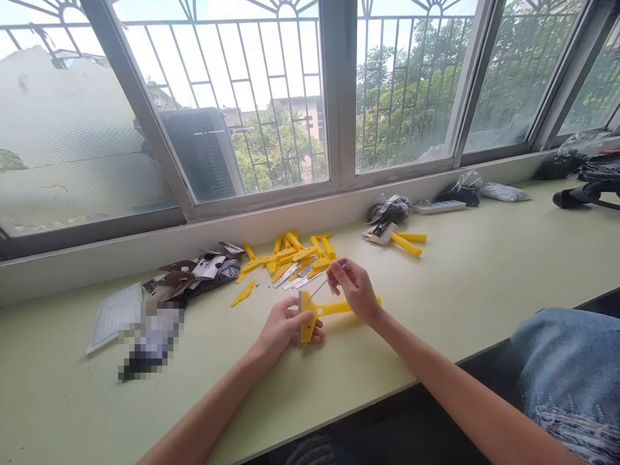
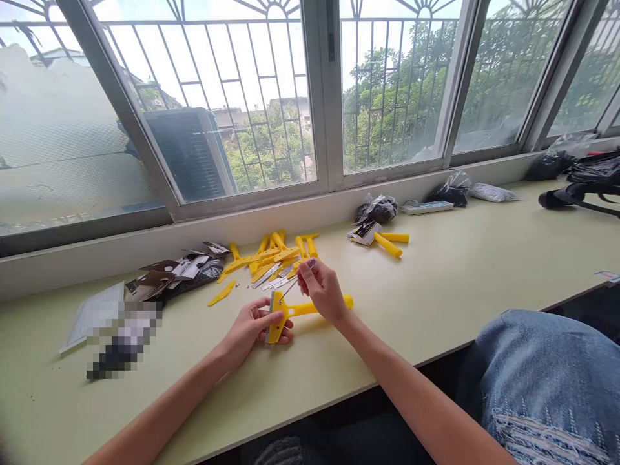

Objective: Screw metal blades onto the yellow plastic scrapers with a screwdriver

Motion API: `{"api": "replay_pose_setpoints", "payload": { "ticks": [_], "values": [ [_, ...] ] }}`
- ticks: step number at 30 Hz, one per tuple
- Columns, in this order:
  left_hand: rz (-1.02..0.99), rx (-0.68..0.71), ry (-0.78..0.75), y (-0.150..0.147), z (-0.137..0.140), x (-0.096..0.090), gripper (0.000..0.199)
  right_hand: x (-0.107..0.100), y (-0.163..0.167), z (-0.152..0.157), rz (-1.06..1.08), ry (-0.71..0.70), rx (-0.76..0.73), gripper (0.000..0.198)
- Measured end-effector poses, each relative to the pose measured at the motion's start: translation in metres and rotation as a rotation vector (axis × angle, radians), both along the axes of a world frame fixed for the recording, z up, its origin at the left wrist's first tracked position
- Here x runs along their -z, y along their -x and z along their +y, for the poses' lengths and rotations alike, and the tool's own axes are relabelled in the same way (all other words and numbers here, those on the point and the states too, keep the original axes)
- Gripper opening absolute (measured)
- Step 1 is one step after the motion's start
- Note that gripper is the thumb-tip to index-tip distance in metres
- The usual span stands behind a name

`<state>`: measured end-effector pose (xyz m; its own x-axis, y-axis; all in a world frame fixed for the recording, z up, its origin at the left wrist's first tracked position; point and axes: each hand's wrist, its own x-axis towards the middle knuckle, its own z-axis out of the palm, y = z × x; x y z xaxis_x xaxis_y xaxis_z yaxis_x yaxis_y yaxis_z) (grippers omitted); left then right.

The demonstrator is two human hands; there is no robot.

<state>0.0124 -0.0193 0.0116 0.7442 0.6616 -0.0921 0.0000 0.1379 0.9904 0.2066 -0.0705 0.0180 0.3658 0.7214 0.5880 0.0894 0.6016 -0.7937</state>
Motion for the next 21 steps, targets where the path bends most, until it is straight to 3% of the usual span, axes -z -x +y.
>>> {"api": "replay_pose_setpoints", "payload": {
  "ticks": [21],
  "values": [
    [0.003,-0.005,0.016,-0.0009,-0.0001,-0.0009,0.039,0.001,0.0015,-0.0045,-0.141,-0.013,0.007,0.033]
  ]
}}
